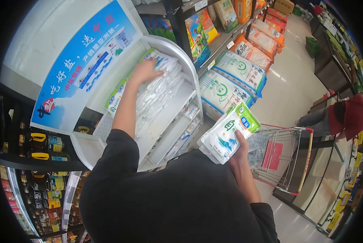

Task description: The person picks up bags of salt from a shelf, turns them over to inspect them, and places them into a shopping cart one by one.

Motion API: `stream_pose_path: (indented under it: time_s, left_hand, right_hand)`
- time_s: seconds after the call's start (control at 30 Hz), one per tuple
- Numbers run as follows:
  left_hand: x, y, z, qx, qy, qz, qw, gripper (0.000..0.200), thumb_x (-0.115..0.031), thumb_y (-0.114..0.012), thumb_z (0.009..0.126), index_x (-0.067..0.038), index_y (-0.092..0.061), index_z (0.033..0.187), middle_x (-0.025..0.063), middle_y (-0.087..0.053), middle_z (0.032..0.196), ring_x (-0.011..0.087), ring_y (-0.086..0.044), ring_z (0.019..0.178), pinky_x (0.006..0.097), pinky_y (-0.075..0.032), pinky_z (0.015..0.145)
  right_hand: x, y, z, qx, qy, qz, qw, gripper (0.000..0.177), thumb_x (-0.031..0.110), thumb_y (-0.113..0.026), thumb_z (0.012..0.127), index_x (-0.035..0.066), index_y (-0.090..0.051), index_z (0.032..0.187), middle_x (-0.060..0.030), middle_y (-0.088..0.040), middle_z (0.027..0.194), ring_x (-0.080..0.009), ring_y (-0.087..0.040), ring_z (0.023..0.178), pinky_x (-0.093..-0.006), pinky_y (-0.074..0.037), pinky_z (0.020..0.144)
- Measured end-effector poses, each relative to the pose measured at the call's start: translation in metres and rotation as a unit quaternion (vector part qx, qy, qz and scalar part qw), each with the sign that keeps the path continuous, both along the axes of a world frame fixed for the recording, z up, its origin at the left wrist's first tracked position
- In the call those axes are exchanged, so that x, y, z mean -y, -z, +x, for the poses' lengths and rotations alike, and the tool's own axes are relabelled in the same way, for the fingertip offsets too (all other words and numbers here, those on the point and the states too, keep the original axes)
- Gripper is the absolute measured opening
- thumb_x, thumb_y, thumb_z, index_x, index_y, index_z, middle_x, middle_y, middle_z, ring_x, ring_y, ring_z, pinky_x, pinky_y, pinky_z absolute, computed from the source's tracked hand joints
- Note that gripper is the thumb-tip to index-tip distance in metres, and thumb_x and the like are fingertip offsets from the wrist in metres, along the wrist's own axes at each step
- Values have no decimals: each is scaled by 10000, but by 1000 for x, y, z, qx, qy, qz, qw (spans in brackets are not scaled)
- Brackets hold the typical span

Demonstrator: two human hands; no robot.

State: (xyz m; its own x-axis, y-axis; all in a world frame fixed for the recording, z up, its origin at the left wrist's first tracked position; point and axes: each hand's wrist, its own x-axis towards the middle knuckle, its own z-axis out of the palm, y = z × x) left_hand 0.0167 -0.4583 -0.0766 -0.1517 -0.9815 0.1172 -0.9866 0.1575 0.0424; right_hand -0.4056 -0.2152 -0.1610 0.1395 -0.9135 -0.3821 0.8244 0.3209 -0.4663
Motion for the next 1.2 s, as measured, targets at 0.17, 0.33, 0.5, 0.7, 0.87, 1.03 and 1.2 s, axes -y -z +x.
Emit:
stream_pose_path:
  time_s: [0.17, 0.33, 0.5, 0.7, 0.87, 1.03, 1.2]
  left_hand:
    - [-9, 2, 4, -45, 47, -24, 998, 400, -282, -550, 1017, 16, -690, 1244, 276, -680, 1235, 434, -649, 1152, 490, -512, 1009]
    - [-76, -39, -4, -222, -4, -164, 961, 341, -257, -543, 1044, 39, -707, 1080, 283, -702, 985, 438, -688, 996, 496, -522, 882]
    - [-199, -74, -83, -319, -97, -48, 942, 231, -110, -590, 1034, 66, -728, 1089, 250, -749, 991, 227, -749, 981, 368, -567, 815]
    - [-222, 20, -217, -148, 503, -10, 852, 364, 10, -626, 865, 118, -663, 1210, 253, -651, 1361, 405, -630, 1289, 481, -543, 1072]
    - [-208, 35, -233, -163, 515, 79, 838, 368, 19, -614, 850, 117, -667, 1201, 238, -635, 1390, 384, -584, 1353, 507, -497, 1122]
    - [-199, 50, -262, -166, 496, 104, 846, 361, 38, -604, 859, 113, -672, 1205, 241, -650, 1367, 389, -614, 1320, 550, -494, 1098]
    - [-195, 84, -302, -168, 470, 100, 861, 370, 24, -622, 860, 105, -675, 1216, 235, -658, 1358, 379, -632, 1298, 549, -498, 1087]
  right_hand:
    - [4, 10, -4, 14, -14, 1, 1000, 540, 237, -655, 969, -9, -503, 1424, -183, -669, 1304, -340, -681, 1176, -491, -551, 1048]
    - [6, 11, -2, 14, -13, 5, 1000, 538, 243, -673, 962, 4, -519, 1418, -176, -673, 1308, -330, -687, 1169, -482, -562, 1033]
    - [11, 19, -2, 69, -48, 55, 995, 505, 239, -694, 967, 12, -558, 1397, -174, -687, 1306, -327, -697, 1160, -473, -564, 1031]
    - [11, 45, -9, 173, -118, 8, 978, 456, 348, -454, 1094, 18, -611, 1365, -168, -696, 1315, -279, -718, 1124, -437, -586, 989]
    - [0, 70, -15, 156, -77, 50, 983, 466, 366, -447, 1097, 24, -611, 1367, -155, -700, 1314, -269, -724, 1118, -426, -604, 949]
    - [-2, 90, -42, 168, -42, 101, 980, 490, 358, -417, 1096, 23, -570, 1419, -167, -661, 1383, -281, -694, 1194, -438, -566, 1024]
    - [-1, 115, -83, 132, -3, 159, 978, 503, 324, -435, 1078, 20, -522, 1469, -171, -628, 1431, -297, -649, 1273, -448, -510, 1096]
